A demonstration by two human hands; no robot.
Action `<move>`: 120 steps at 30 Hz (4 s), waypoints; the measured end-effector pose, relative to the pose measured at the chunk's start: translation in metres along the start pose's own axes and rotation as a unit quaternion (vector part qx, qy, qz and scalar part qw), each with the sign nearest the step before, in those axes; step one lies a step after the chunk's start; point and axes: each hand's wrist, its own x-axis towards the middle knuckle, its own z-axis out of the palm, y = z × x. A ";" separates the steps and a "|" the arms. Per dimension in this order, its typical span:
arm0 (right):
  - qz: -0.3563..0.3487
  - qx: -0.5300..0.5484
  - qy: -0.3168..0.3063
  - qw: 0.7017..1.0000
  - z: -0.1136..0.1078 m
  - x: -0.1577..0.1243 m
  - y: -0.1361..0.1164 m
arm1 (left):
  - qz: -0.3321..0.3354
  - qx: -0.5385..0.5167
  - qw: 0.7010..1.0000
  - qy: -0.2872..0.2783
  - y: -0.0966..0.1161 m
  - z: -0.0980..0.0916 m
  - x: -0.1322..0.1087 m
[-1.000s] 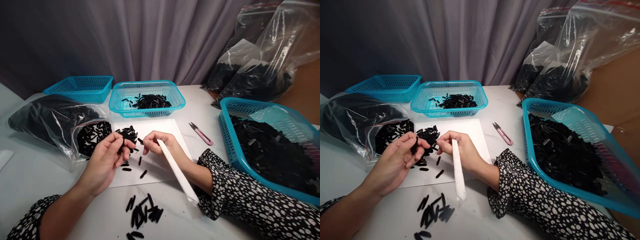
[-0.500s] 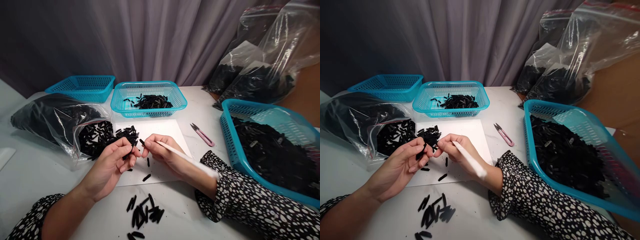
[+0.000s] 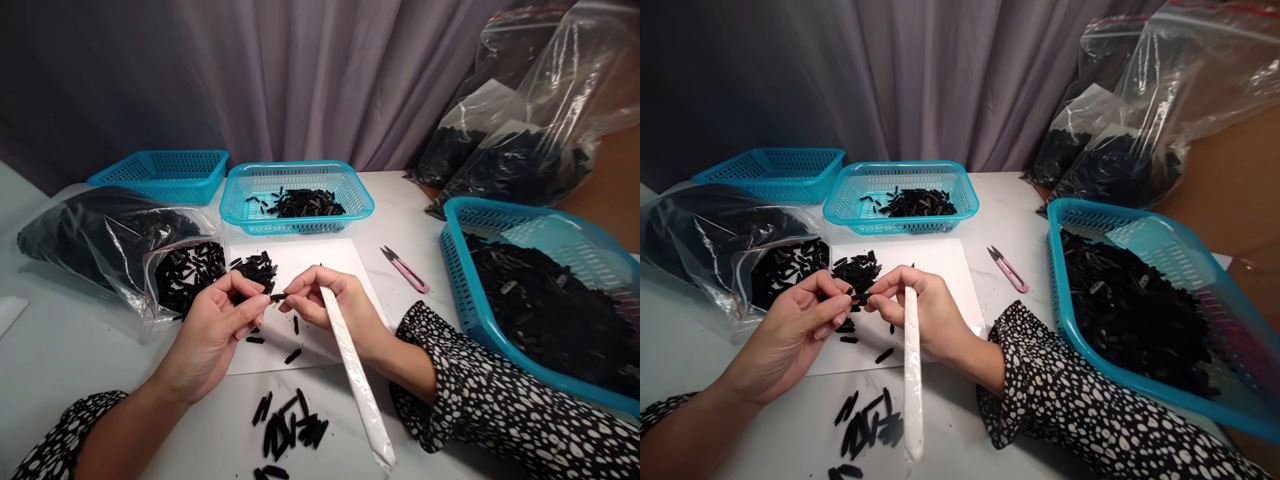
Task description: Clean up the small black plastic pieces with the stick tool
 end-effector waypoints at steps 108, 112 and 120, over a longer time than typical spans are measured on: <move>0.065 0.093 0.021 0.993 0.006 -0.001 -0.001 | -0.002 -0.030 0.999 0.024 -0.004 0.004 -0.002; 0.080 0.163 -0.003 0.983 0.002 -0.001 -0.001 | 0.008 0.005 1.000 0.006 -0.004 0.006 -0.004; 0.117 0.103 -0.013 0.988 0.005 0.000 -0.003 | 0.044 0.103 0.994 -0.018 -0.005 0.006 -0.006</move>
